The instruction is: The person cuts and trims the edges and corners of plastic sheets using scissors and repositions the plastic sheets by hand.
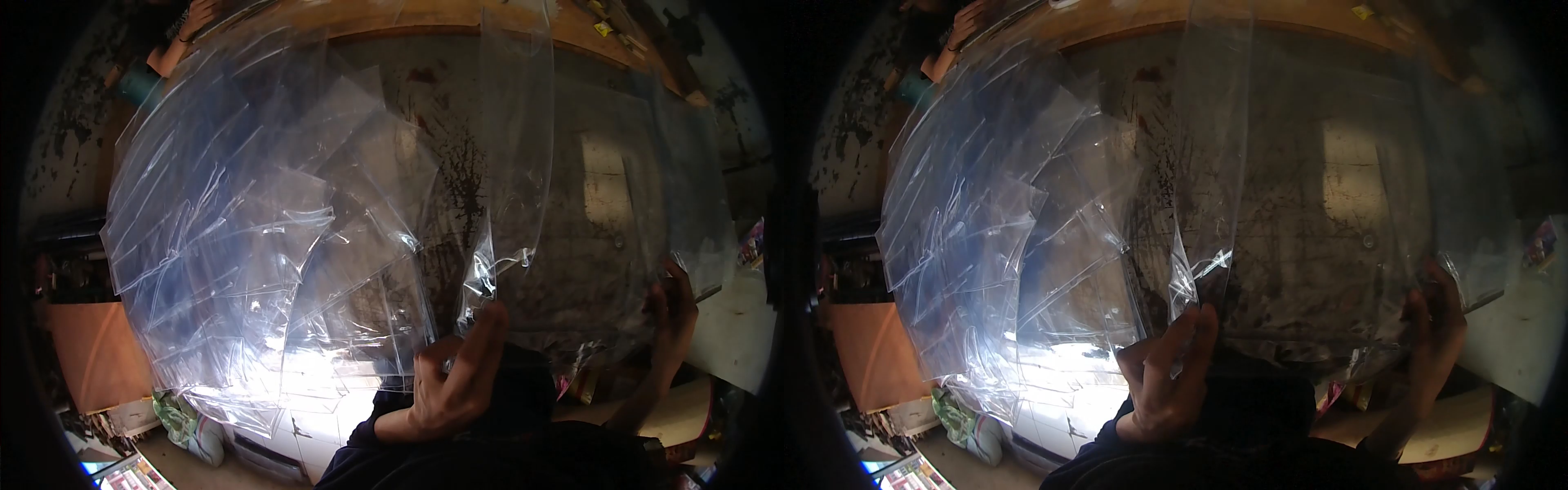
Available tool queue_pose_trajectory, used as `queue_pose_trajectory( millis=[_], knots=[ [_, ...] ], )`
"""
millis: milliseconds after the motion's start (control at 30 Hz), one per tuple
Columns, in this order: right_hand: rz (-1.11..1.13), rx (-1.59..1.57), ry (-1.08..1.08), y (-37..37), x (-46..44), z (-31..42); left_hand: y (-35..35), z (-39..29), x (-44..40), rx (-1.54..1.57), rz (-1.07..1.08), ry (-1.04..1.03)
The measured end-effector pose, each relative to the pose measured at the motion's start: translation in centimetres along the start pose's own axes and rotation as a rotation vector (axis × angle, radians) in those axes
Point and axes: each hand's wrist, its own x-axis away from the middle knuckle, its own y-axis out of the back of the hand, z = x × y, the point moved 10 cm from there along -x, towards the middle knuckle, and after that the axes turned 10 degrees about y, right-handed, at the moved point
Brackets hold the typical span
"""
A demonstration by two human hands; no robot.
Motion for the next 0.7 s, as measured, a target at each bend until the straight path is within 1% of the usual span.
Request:
queue_pose_trajectory(
  millis=[100,167,200,233,300,367,433,467,533,567,633,700],
  knots=[
    [0.022,0.031,-0.014,-0.1,0.2,0.2,-0.1,-0.3,0.2,0.023,0.01,-0.036],
    [-0.099,0.703,0.377,-0.2,0.1,5.7,-0.1,-1.6,0.4,-0.088,0.049,-0.156],
    [-0.129,0.652,0.364,-0.3,0.0,7.0,-0.2,-1.8,0.7,-0.073,0.048,-0.174],
    [-0.188,0.673,0.362,-0.5,-0.1,9.1,-0.1,-2.2,1.1,-0.098,0.017,-0.221],
    [-0.162,0.548,0.485,-1.3,-0.3,11.8,0.0,-3.1,1.8,-0.106,-0.013,-0.28],
    [-0.019,0.2,0.547,-3.1,-0.5,13.2,-0.3,-3.7,2.2,-0.099,0.003,-0.288],
    [0.129,-0.047,0.406,-5.7,-0.9,12.9,-0.1,-4.1,1.9,-0.076,0.04,-0.279],
    [0.119,-0.044,0.396,-6.7,-0.9,13.0,-0.2,-3.9,1.8,-0.067,0.074,-0.256],
    [0.03,-0.221,0.272,-8.1,-1.2,11.5,-0.2,-3.9,1.8,-0.071,0.066,-0.274],
    [0.026,-0.219,0.268,-8.6,-1.2,11.3,-0.2,-3.9,1.8,-0.08,0.055,-0.278],
    [-0.015,-0.336,0.116,-9.1,-1.1,9.6,-0.3,-3.8,1.9,-0.074,0.051,-0.299],
    [0.0,-0.339,0.086,-9.4,-1.1,8.9,-0.2,-3.9,1.9,-0.07,0.045,-0.317]
  ],
)
